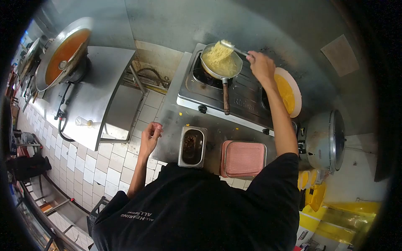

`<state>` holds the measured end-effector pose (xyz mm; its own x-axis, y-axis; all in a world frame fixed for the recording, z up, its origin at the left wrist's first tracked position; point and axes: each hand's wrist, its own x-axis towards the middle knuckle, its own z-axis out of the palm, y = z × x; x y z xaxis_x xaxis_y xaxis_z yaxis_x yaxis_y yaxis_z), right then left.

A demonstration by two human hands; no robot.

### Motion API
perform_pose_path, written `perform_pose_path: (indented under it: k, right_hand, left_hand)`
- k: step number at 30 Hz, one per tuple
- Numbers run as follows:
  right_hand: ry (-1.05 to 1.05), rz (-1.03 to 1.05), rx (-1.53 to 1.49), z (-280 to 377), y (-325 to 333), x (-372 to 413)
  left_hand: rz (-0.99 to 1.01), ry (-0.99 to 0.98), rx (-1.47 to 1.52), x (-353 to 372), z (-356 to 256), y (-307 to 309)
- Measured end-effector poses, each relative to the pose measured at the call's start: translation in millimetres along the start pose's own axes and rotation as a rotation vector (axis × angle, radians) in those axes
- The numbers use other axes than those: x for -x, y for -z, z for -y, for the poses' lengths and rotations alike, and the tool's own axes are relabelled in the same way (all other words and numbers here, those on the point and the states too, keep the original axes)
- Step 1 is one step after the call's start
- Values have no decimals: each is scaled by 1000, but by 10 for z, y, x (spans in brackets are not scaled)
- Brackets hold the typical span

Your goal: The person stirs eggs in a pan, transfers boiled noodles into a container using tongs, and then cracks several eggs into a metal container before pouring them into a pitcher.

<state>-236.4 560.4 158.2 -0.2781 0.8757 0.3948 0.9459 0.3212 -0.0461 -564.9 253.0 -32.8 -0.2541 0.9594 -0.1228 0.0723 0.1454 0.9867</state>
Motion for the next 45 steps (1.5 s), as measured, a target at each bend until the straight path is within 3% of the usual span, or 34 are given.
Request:
perform_pose_path:
  k: [1, 4, 7, 11, 15, 17, 20, 21, 23, 26, 30, 32, 33, 35, 36, 37, 39, 45]
  right_hand:
    - [0, -2, 1, -23, -57, 47]
    - [291, 223, 221, -50, -109, 115]
    - [272, 225, 387, -33, -23, 61]
    - [186, 194, 360, 36, 281, -53]
    - [92, 300, 276, -69, 287, -341]
    - [-35, 491, 164, -318, -69, -549]
    - [-135, 582, 148, -807, -910, -737]
    - [-112, 655, 18, -1043, -1232, -796]
    - [-454, 956, -460, -780, -923, -719]
    - [-450, 1068, -681, -619, -784, -628]
    - [-316, 1091, -610, -349, -650, -631]
    - [229, 835, -299, -316, -848, -591]
    - [220, 838, -302, -195, -779, -499]
    - [360, 460, 99, 215, -462, -250]
    - [347, 396, 139, 317, -429, -171]
    - [343, 402, 136, 284, -506, -135]
    - [498, 195, 322, 186, -721, -116]
    - [363, 9, 266, 109, -498, -121]
  left_hand:
    - [0, -2, 0, -6, 15, -6]
    - [-13, 2, 31, -15, 38, -22]
    - [2, 14, 22, -5, 28, -29]
    - [0, 21, 12, 12, 43, -20]
    - [-13, 0, 36, 26, 39, -31]
    - [-24, 6, 23, 40, 10, -21]
    - [-27, -2, 16, 69, 5, -12]
    - [-31, -10, 22, 65, 4, -7]
    - [-56, -16, 26, 84, -22, 15]
    - [-99, 2, 32, 132, 20, 67]
    - [-116, 22, 28, 152, 143, 87]
    - [-110, 24, 26, 158, 133, 65]
    - [-109, 20, 24, 154, 120, 53]
    - [-91, 19, 13, 143, 64, 12]
    - [-82, 14, 4, 138, 40, -15]
    - [-78, 20, 1, 128, 35, -50]
    - [-38, -22, 22, 85, 20, -134]
    - [73, -79, 28, -628, 461, -524]
